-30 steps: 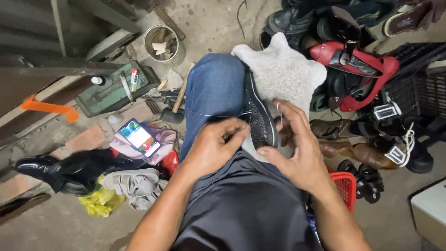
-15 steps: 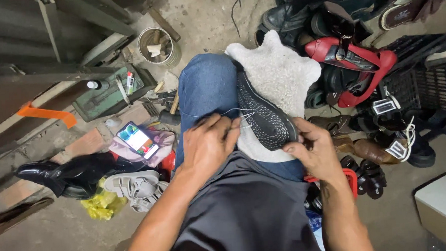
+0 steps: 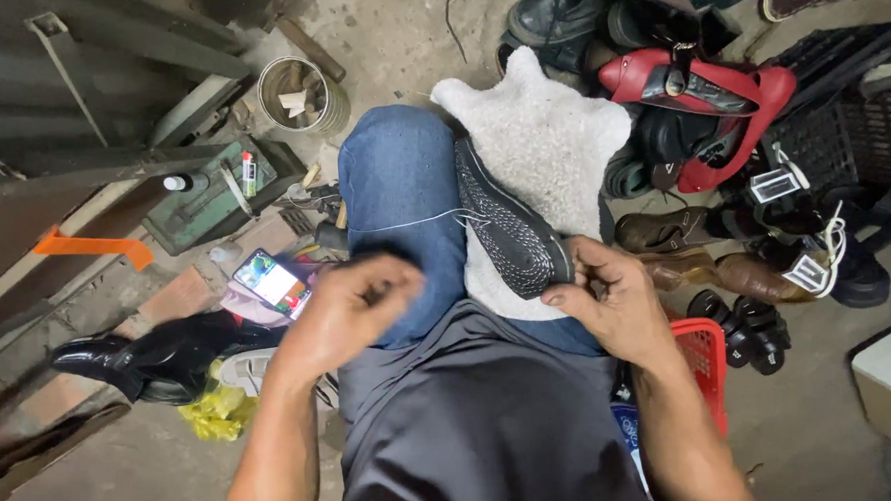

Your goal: Hand-sewing a replacement rubber sole onto a shoe using a stitching awl and thread.

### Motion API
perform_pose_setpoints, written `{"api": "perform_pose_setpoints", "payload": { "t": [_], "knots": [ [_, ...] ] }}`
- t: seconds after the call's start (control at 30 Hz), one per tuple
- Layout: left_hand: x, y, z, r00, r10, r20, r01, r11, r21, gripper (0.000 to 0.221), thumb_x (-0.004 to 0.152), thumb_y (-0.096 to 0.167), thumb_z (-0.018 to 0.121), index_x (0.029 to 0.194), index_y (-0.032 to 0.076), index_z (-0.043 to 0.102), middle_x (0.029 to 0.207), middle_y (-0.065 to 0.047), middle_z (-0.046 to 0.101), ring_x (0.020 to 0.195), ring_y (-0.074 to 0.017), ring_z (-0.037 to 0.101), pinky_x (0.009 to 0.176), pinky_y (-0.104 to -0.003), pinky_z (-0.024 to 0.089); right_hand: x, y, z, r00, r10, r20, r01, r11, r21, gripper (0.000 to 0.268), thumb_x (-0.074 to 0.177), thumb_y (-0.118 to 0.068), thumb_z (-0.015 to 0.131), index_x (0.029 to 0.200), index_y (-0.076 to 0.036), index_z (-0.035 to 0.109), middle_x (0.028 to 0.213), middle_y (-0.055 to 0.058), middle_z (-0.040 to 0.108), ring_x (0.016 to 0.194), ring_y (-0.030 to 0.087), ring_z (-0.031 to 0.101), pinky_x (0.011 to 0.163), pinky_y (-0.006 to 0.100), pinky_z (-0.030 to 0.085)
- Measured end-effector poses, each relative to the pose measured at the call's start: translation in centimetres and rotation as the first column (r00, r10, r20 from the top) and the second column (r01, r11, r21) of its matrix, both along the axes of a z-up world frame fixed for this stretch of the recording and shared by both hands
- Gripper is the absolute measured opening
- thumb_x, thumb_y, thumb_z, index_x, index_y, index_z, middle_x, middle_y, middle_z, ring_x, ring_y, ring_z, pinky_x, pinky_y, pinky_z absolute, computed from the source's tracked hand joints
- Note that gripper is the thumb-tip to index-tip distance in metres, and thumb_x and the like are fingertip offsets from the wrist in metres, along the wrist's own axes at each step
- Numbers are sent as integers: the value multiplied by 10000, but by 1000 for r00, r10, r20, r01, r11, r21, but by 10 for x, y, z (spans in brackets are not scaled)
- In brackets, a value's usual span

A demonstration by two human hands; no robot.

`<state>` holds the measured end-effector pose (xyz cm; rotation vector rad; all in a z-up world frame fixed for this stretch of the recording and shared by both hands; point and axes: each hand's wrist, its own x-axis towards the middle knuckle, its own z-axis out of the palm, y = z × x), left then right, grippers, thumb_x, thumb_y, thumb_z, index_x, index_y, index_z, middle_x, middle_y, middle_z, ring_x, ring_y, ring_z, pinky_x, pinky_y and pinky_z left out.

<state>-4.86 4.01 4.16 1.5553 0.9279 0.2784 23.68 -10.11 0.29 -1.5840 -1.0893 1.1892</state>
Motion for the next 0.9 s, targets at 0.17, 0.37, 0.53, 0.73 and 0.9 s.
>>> {"api": "perform_pose_setpoints", "payload": {
  "t": [0.17, 0.37, 0.53, 0.73, 0.9],
  "knots": [
    [20, -9, -11, 990, 138, 1, -129, 922, 365, 110, 894, 110, 718, 973, 158, 778, 715, -57, 672, 690, -300, 705, 587, -371, 540, 3, 4, 1, 1000, 31, 1, -31, 999, 8, 255, 850, -294, 833, 828, -78, 700, 585, 6, 522, 630, 95, 487, 569, 270, 446],
    [72, -18, -52, 974, 213, -71, -106, 715, 691, 98, 926, 186, 696, 987, 225, 762, 707, 22, 588, 649, -225, 668, 544, -324, 506, 5, -2, 1, 999, -4, 38, 4, 1000, 12, 256, 877, -304, 808, 847, -75, 700, 614, 8, 546, 667, 90, 517, 580, 286, 466],
    [61, -8, -37, 990, 135, -46, -97, 875, 475, 58, 905, 147, 690, 941, 152, 735, 589, -20, 579, 534, -240, 637, 497, -326, 494, 2, 1, 9, 1000, -21, 7, 21, 1000, 5, 276, 869, -306, 828, 808, -83, 678, 604, 0, 505, 641, 103, 514, 592, 271, 461],
    [-49, 7, -9, 990, -82, -112, 74, 994, -76, 70, 831, 63, 673, 825, 62, 743, 574, -118, 666, 559, -232, 618, 571, -378, 497, 2, 6, 12, 999, 1, 33, 0, 1000, -26, 316, 853, -330, 844, 827, -67, 672, 614, 27, 502, 634, 129, 504, 602, 298, 460],
    [-180, 31, -45, 436, 369, -821, -441, 883, 162, 445, 1068, 315, 637, 1373, -8, 633, 1304, -276, 658, 1111, -426, 668, 932, -568, 537, -9, 18, 39, 973, 133, 190, -123, 990, -66, 412, 858, -346, 794, 753, -136, 455, 734, -41, 392, 678, 109, 356, 626, 268, 329]
  ]
}}
